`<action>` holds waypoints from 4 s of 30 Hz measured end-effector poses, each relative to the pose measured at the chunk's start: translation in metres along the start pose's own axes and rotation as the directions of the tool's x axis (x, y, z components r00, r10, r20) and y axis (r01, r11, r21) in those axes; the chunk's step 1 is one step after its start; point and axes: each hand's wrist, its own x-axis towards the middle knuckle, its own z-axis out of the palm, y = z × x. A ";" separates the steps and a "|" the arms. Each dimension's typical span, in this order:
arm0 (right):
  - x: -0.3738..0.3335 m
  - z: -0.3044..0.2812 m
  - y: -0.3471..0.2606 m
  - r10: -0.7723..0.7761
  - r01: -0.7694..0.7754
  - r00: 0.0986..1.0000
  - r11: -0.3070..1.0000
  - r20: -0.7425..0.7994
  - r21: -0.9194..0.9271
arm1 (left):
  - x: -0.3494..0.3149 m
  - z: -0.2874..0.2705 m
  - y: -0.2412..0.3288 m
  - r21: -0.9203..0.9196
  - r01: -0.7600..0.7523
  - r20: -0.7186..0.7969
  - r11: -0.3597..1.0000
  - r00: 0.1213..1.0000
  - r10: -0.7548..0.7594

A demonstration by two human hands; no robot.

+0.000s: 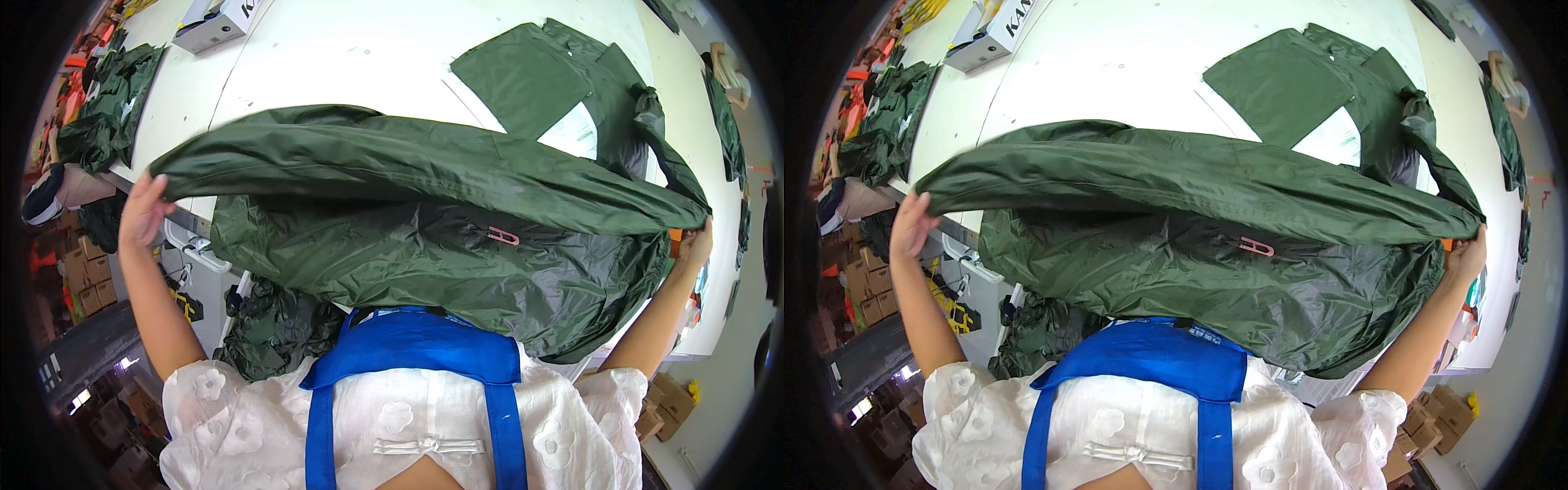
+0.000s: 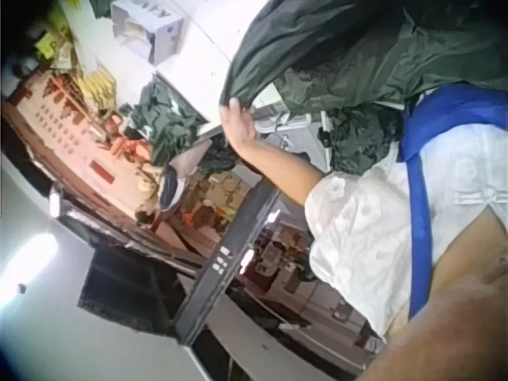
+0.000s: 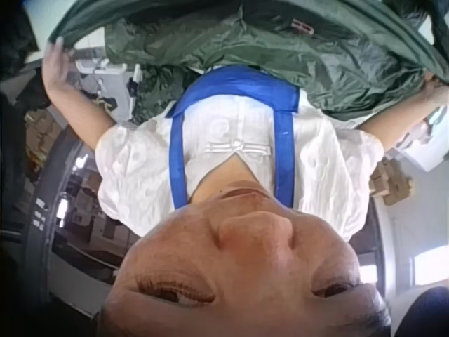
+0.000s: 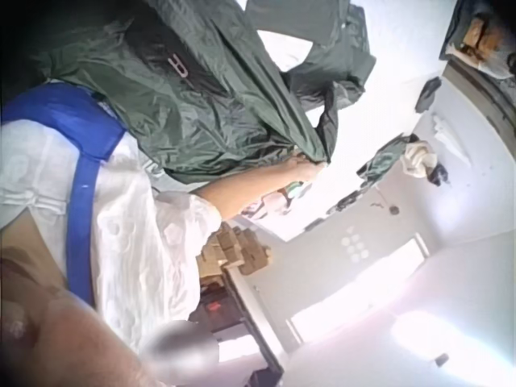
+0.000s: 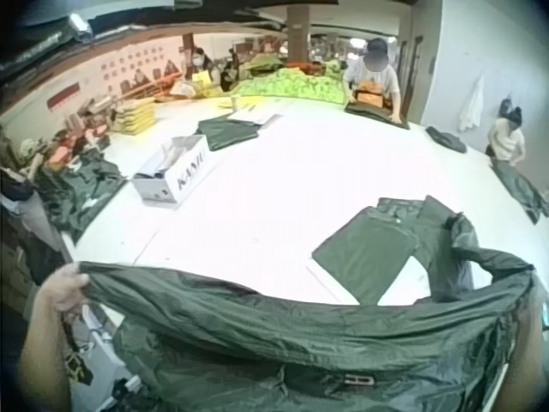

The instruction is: The person folds a green jacket on a white table, smoothing and aligning the fabric, then folds it into a compact rectangle. The person places the folded jacket into a small green pouch, tucks it in, and sets it aside. The person repeats the process with another jacket.

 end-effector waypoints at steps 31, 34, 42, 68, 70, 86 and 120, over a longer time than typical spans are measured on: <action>-0.300 0.220 0.139 0.224 0.827 0.510 0.137 0.830 -0.545 | 0.092 0.260 -0.120 0.961 -0.241 0.206 0.133 0.951 0.231; -0.307 0.209 0.168 0.311 0.833 0.518 0.026 0.797 -0.552 | 0.109 0.259 -0.133 0.975 -0.199 0.172 0.099 0.959 0.224; -0.269 0.262 0.201 0.093 0.850 0.523 0.019 0.847 -0.526 | 0.173 0.251 -0.111 0.991 -0.125 0.110 0.051 0.968 0.225; -0.139 -0.117 0.179 -0.176 -0.381 0.796 0.599 -0.579 -0.705 | 0.012 0.289 -0.135 0.767 -0.622 0.551 0.157 0.764 0.334; -0.140 -0.091 0.179 0.049 -0.334 0.884 0.763 -0.465 -0.554 | -0.023 0.319 -0.136 0.678 -0.725 0.710 0.124 0.689 0.148; -0.101 -0.134 0.176 -0.111 -0.433 0.889 0.112 -0.444 -0.895 | 0.011 0.376 -0.143 0.667 -0.743 0.732 -0.056 0.639 0.237; -0.589 -0.203 0.174 0.880 -0.764 0.474 0.395 -0.027 -0.511 | -0.011 0.384 -0.115 0.750 -0.643 0.659 -0.154 0.747 0.090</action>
